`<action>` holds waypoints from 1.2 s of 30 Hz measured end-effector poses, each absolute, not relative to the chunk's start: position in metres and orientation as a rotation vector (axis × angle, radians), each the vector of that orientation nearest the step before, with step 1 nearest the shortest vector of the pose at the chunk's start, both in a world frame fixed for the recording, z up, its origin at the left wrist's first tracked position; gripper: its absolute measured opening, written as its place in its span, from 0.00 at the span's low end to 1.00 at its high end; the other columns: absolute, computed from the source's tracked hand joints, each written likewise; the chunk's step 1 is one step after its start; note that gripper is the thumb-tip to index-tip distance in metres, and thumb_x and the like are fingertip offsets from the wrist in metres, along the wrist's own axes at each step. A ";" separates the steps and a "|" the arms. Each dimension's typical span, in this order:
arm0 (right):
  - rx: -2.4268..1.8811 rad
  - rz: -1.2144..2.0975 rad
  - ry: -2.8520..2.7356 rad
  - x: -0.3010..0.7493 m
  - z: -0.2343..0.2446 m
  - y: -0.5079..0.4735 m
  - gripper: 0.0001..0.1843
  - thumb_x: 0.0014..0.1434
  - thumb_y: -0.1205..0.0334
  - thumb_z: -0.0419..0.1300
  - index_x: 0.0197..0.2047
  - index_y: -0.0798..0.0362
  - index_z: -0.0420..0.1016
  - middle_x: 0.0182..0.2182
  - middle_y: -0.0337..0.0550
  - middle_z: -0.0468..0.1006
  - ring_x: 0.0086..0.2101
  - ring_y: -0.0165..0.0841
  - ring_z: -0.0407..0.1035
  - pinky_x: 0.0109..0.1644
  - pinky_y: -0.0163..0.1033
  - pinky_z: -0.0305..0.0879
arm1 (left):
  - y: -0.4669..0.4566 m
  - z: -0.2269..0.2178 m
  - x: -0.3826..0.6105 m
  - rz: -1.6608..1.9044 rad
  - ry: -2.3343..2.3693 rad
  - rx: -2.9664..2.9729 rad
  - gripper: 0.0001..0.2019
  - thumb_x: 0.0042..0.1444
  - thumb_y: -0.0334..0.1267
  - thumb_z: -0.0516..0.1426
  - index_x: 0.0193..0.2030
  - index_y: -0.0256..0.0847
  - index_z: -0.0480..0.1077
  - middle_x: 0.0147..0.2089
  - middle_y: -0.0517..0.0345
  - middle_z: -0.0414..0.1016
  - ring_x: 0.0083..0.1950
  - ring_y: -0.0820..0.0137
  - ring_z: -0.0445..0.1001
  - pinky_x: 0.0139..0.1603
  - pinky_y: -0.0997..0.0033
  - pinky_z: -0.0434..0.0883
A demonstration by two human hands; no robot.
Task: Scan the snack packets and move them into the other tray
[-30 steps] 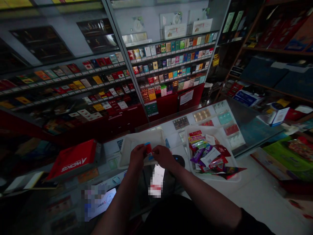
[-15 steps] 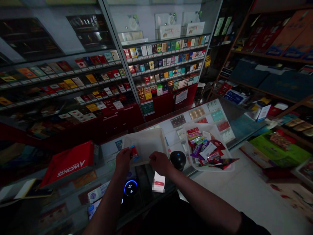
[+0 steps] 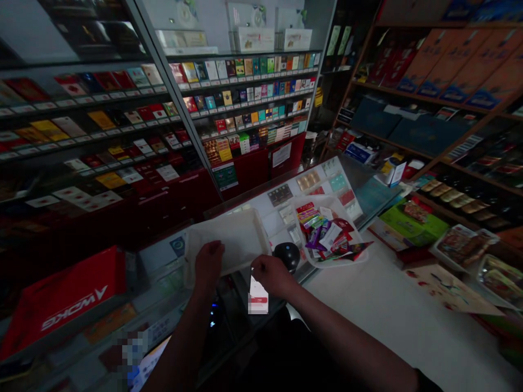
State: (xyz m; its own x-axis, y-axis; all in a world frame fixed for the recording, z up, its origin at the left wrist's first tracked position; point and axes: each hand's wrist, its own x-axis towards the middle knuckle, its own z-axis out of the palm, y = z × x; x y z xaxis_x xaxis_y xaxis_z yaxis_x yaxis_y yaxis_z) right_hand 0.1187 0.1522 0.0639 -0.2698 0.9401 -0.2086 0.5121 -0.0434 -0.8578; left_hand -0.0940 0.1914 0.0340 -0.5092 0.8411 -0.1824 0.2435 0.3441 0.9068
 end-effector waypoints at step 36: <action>-2.071 0.557 -2.049 0.393 0.027 0.286 0.23 0.63 0.64 0.53 0.59 0.58 0.73 0.52 0.57 0.78 0.53 0.44 0.71 0.57 0.43 0.61 | 0.281 0.038 0.236 0.085 1.729 1.840 0.16 0.64 0.33 0.48 0.51 0.32 0.72 0.54 0.35 0.76 0.54 0.58 0.76 0.55 0.62 0.69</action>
